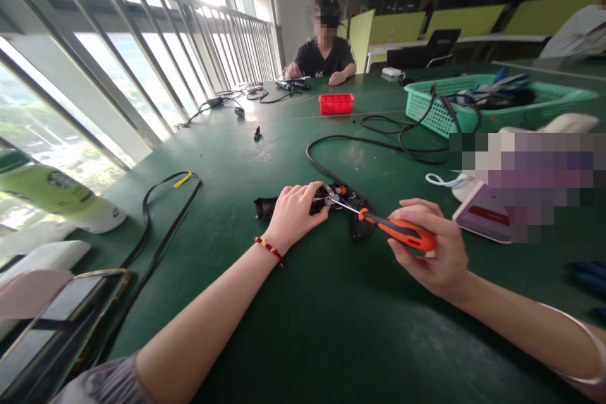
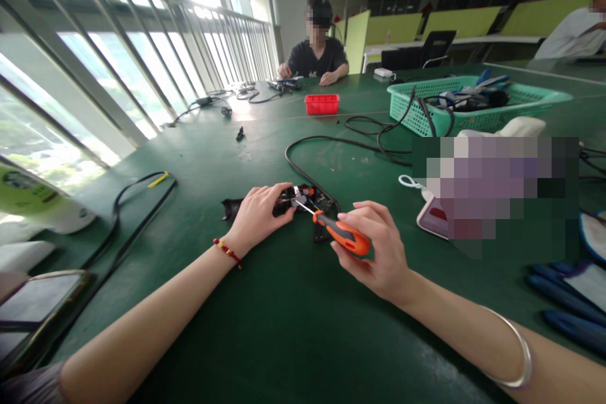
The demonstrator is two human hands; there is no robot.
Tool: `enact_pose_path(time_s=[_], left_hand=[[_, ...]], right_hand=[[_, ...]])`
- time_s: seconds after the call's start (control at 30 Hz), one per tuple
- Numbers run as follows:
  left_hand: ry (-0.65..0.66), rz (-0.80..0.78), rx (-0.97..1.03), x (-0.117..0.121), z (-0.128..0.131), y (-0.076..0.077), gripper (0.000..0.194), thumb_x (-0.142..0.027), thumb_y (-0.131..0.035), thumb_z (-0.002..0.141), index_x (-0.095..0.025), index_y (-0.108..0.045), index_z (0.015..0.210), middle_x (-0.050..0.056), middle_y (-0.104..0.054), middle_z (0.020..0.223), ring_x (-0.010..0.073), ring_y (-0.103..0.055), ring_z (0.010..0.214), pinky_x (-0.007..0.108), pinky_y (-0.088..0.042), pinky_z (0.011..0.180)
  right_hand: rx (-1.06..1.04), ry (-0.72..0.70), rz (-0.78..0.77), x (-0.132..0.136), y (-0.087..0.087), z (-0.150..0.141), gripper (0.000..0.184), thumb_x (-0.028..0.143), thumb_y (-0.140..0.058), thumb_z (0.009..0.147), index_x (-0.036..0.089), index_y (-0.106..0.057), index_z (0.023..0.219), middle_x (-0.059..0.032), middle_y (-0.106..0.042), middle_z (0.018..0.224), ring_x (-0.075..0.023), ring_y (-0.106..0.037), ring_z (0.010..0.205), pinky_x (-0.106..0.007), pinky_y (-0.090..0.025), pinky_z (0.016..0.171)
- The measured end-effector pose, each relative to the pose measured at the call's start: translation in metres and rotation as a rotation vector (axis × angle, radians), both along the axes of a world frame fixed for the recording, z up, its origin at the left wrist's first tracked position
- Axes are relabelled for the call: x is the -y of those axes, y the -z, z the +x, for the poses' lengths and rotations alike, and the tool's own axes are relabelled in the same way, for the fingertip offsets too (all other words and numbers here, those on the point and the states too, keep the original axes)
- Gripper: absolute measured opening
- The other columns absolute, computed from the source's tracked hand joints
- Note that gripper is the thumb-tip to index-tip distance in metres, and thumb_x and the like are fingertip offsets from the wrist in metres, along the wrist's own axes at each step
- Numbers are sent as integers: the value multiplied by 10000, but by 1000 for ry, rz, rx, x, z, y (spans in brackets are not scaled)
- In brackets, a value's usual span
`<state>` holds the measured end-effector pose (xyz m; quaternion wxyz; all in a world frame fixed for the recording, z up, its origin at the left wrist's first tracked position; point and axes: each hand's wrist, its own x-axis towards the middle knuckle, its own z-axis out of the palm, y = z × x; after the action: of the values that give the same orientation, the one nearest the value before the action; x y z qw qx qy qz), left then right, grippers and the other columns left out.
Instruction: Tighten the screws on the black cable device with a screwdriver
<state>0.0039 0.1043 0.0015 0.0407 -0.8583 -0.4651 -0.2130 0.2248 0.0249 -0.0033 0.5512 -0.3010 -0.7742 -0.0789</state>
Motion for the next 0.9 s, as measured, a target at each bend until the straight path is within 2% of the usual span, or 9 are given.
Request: enact_pose_path(time_s=[0.13, 0.3, 0.47, 0.67, 0.8, 0.9], left_hand=[[-7, 3, 4, 0, 0, 0, 402, -357, -532, 825, -170, -534, 1180, 60, -687, 963, 222, -629, 897, 350, -430, 864], [4, 13, 26, 1, -1, 0, 437, -354, -565, 787, -167, -541, 1181, 56, -681, 957, 226, -627, 887, 352, -437, 864], [12, 8, 32, -1, -1, 2, 430, -358, -558, 794, -163, -543, 1177, 62, -684, 972, 224, -630, 891, 356, -437, 875], [10, 15, 26, -2, -2, 3, 417, -355, -556, 807, -164, -543, 1177, 61, -688, 949, 220, -633, 876, 353, -443, 871], [17, 16, 25, -2, -2, 3, 406, -353, -549, 817, -159, -548, 1174, 64, -689, 956, 218, -635, 876, 351, -445, 872], [13, 18, 35, -2, -2, 3, 419, -359, -557, 807, -163, -547, 1178, 62, -689, 966, 220, -634, 880, 354, -446, 875]], right_hand=[[39, -12, 42, 0, 0, 0, 452, 201, -670, 738, 211, -507, 1159, -21, -657, 815, -180, -623, 663, -440, -542, 786], [-38, -19, -24, 0, 0, 1, 406, 131, -650, 725, 232, -519, 1096, -28, -652, 851, -185, -632, 738, -431, -549, 794], [68, 11, 28, 1, -2, -1, 395, 212, -642, 754, 219, -498, 1123, -12, -639, 790, -174, -613, 673, -440, -544, 782], [2, -7, -16, 0, -1, 1, 402, 146, -652, 728, 222, -517, 1099, -24, -629, 814, -176, -616, 724, -418, -537, 795], [8, -25, -2, 0, 2, 1, 450, 163, -669, 718, 225, -508, 1133, -11, -630, 805, -174, -616, 690, -451, -521, 823], [-35, -7, -24, 0, 2, 0, 445, 146, -667, 713, 226, -518, 1125, -20, -635, 816, -177, -615, 712, -431, -533, 804]])
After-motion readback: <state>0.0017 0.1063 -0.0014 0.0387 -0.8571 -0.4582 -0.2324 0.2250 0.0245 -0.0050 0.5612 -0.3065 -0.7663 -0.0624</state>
